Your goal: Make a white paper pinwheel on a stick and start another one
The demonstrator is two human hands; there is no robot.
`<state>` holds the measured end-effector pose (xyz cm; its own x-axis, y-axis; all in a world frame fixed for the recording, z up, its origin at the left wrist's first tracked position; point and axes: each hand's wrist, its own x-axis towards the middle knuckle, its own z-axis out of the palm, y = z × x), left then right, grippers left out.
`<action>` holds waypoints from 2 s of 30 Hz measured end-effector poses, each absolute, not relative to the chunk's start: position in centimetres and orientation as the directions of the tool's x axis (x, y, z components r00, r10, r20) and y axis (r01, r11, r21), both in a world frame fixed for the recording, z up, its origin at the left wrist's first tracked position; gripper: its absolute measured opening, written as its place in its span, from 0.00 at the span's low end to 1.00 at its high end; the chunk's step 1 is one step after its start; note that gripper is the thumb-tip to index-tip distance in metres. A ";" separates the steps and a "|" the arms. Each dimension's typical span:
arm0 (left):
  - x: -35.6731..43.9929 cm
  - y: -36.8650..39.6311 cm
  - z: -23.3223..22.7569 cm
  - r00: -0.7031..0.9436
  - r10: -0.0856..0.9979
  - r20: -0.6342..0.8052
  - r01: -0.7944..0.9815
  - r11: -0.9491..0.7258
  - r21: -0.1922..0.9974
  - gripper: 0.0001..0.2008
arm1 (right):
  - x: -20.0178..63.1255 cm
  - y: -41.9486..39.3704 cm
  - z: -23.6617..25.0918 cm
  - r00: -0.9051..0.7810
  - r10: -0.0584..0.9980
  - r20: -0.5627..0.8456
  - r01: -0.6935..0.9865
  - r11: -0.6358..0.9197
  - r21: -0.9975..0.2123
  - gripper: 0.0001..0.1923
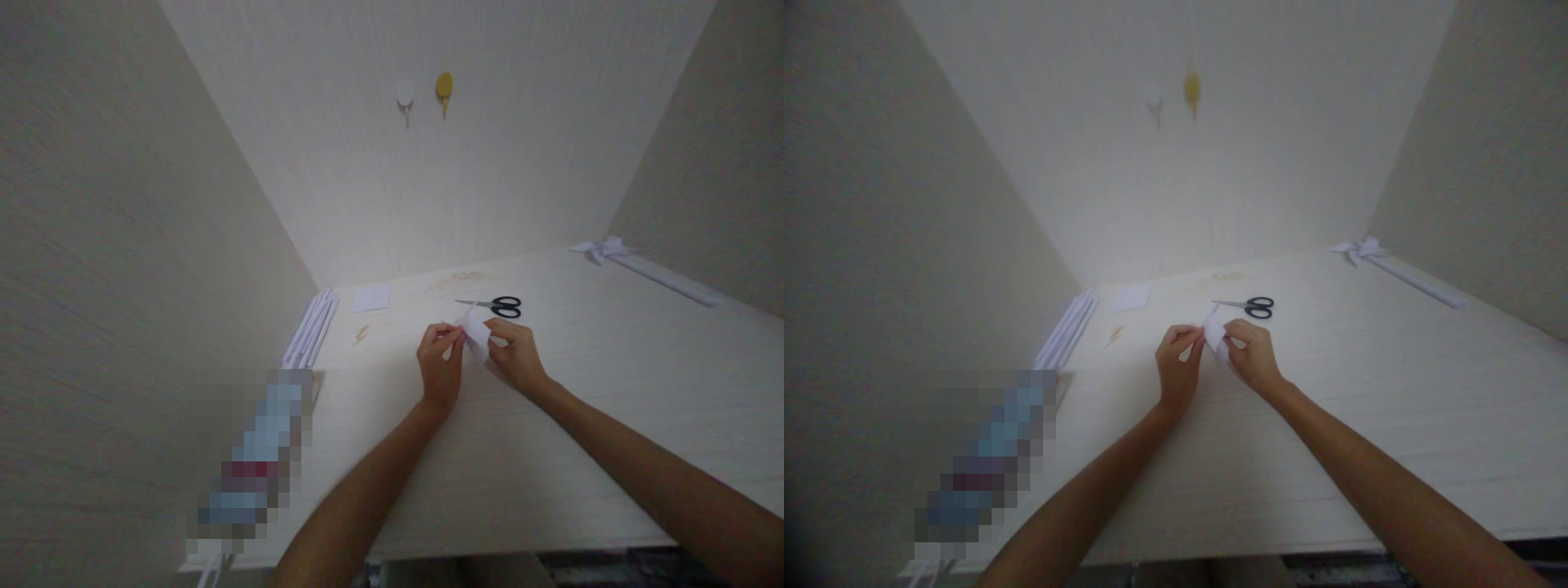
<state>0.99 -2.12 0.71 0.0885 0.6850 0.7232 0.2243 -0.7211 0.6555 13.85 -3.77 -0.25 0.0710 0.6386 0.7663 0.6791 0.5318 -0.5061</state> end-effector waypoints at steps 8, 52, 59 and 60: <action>1.1 -2.4 0.8 0.161 0.634 0.756 0.216 -0.770 0.600 0.09 | 13.7 -4.0 0.0 0.100 0.606 0.789 0.694 0.526 -0.492 0.09; 0.7 -2.2 0.2 0.235 0.628 0.742 0.386 -0.760 0.522 0.10 | 13.8 -3.8 -0.5 -0.022 0.526 0.850 0.831 0.483 -0.277 0.07; 0.7 -2.1 0.2 0.255 0.623 0.740 0.362 -0.771 0.524 0.10 | 13.9 -3.9 -0.6 -0.044 0.535 0.844 0.834 0.485 -0.264 0.08; 0.7 -2.1 0.1 0.263 0.612 0.746 0.358 -0.780 0.513 0.10 | 13.9 -3.9 -0.6 -0.037 0.538 0.842 0.835 0.479 -0.270 0.08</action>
